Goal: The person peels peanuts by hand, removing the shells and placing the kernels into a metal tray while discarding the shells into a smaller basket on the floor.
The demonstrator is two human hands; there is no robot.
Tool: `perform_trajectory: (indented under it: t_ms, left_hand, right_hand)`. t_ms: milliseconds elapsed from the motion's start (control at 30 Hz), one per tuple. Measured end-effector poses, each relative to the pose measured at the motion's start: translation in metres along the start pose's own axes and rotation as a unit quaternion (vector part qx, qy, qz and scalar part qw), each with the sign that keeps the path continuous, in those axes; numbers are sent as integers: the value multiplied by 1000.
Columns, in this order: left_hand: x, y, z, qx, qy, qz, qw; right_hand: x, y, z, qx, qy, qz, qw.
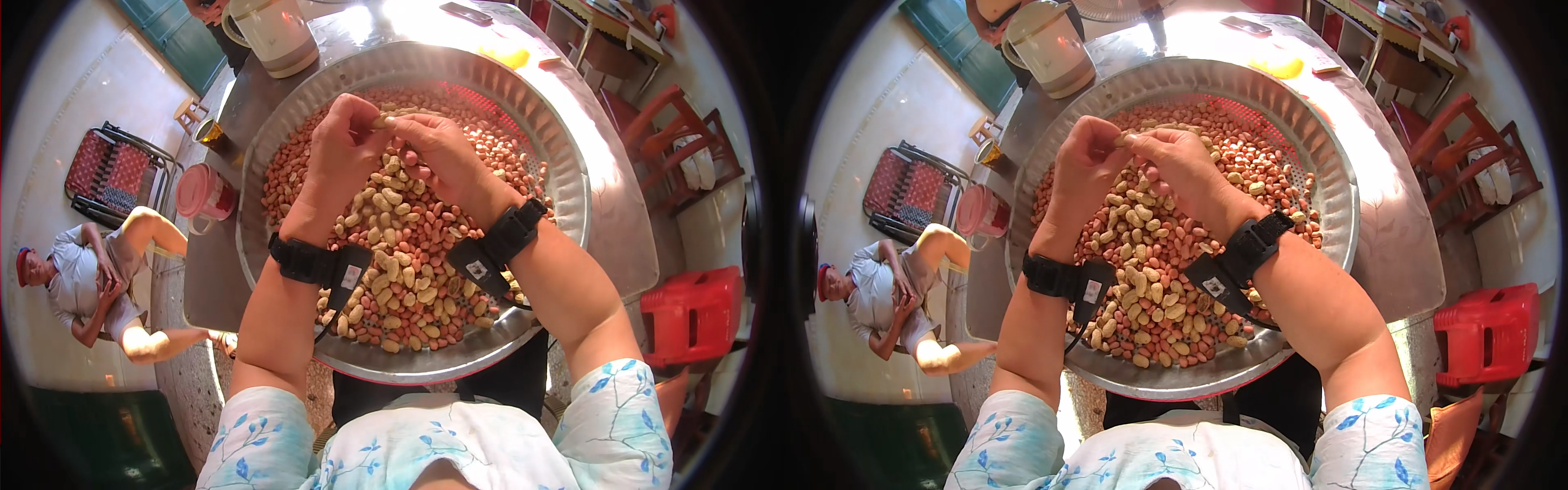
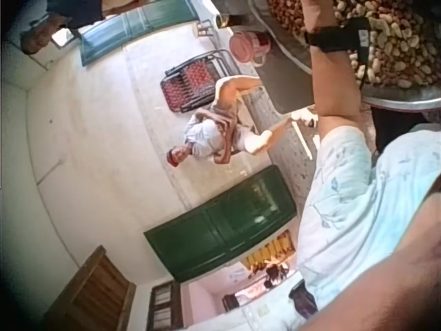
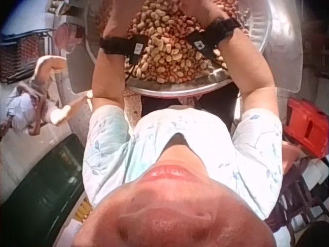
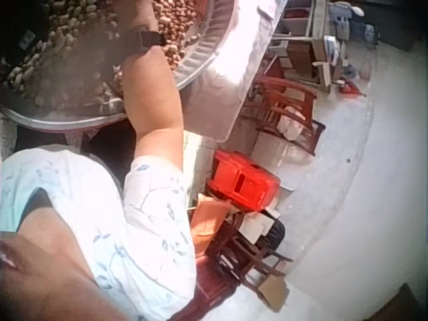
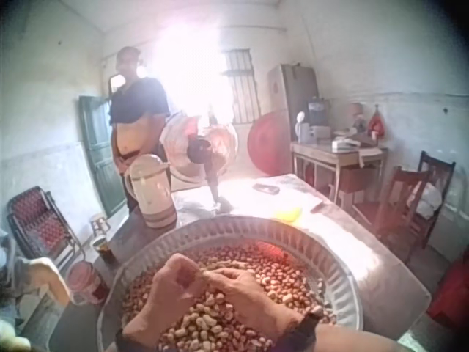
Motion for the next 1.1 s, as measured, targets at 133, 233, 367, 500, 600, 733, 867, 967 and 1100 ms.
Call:
perform_trajectory:
  t_ms: [133, 233, 367, 500, 600, 733, 867, 967, 1100]
  left_hand:
    - [0, -3, 0, 104, 20, -30, 994]
    - [-1, -7, 1, 183, -33, -55, 981]
    - [0, -7, -4, 172, 6, -86, 981]
    - [-1, -7, -7, 199, -33, -80, 976]
    - [-1, -8, -5, 210, -61, -51, 975]
    - [-1, -9, -10, 247, -108, -63, 961]
    - [0, -1, -11, 246, -108, -78, 960]
    - [2, 4, -7, 219, -112, -70, 967]
    - [4, 18, -11, 198, -67, -35, 977]
  right_hand:
    - [1, 0, -4, 7, -38, 3, 999]
    - [-1, -2, -4, 8, -69, 4, 998]
    - [1, -3, -8, -52, 20, -32, 998]
    - [1, -4, -5, -47, 67, -62, 995]
    - [2, -2, -6, 11, 36, -12, 999]
    - [3, 3, -7, 16, 17, 10, 1000]
    - [4, 2, -3, -16, 17, -2, 1000]
    - [3, 5, -2, -10, 0, -2, 1000]
    - [0, 1, 4, -35, -24, -12, 999]
Point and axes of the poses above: each hand's wrist, its own x-axis away from the middle knuckle, its own y-axis out of the palm, z = x × y, the point moved 1 cm from there along -x, towards the middle knuckle, and after that the axes turned 6 degrees about -x, right-handed, at the moved point
